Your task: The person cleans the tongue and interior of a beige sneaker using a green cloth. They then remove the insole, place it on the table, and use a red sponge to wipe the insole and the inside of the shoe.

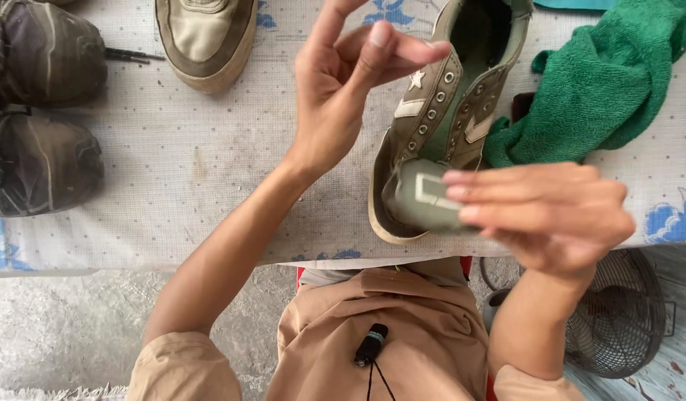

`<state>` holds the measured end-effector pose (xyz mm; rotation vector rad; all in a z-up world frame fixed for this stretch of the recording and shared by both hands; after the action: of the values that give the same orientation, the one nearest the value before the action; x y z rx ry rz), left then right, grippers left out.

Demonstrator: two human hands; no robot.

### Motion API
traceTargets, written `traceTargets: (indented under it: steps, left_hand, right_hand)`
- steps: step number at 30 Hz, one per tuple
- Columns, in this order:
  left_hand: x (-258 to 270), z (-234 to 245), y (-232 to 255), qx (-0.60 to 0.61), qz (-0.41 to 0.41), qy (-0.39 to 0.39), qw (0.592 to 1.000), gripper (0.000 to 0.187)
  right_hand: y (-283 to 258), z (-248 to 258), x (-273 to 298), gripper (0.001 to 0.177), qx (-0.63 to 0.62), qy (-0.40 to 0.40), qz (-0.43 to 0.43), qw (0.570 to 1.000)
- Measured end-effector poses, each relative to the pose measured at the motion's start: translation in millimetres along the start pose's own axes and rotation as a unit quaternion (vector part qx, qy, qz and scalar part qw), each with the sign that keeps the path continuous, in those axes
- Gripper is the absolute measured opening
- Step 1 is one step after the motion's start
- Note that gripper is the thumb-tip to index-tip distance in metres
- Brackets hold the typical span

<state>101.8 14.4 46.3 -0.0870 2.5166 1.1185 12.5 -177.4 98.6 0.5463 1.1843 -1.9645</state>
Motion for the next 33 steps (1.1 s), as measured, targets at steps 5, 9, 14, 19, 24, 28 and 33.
traceTargets:
  steps: [5, 9, 14, 19, 24, 28, 33]
  left_hand:
    - [5, -33, -1, -0.315, 0.007, -0.129, 0.94, 0.047]
    - [8, -26, -31, -0.448, -0.018, -0.185, 0.874, 0.072]
    - [11, -36, -29, -0.419, 0.028, -0.248, 0.873, 0.06]
    - [11, -26, -29, -0.42, 0.065, -0.167, 0.889, 0.061]
    - [7, -37, -11, -0.316, 0.095, -0.095, 0.939, 0.034]
    - [15, -38, 0, -0.319, 0.054, -0.08, 0.943, 0.027]
    - [21, -29, 23, -0.372, -0.014, -0.075, 0.925, 0.042]
  right_hand:
    - [-11, -12, -5, 0.05, -0.044, -0.102, -0.011, 0.994]
    - [19, 8, -6, 0.051, 0.1, -0.068, -0.064, 0.991]
    - [32, -28, -10, 0.052, 0.075, -0.207, -0.046, 0.974]
    - [16, -34, -24, 0.045, 0.091, -0.225, -0.026, 0.97]
    - [12, -23, -38, 0.044, 0.163, -0.2, 0.026, 0.966]
    - [23, -36, -34, 0.063, 0.165, -0.26, 0.017, 0.951]
    - [0, -41, -37, 0.066, 0.286, -0.227, 0.071, 0.928]
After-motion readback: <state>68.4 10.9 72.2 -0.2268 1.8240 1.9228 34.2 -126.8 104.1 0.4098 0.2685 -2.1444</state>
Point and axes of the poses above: each hand's wrist, its own x-axis away from the middle knuckle, its own z-axis out of the back of the hand, y = z × x, the point moved 10 cm from there along -x, towards the middle knuckle, and after that the axes turned 14 degrees about x, right-handed, at the moved point
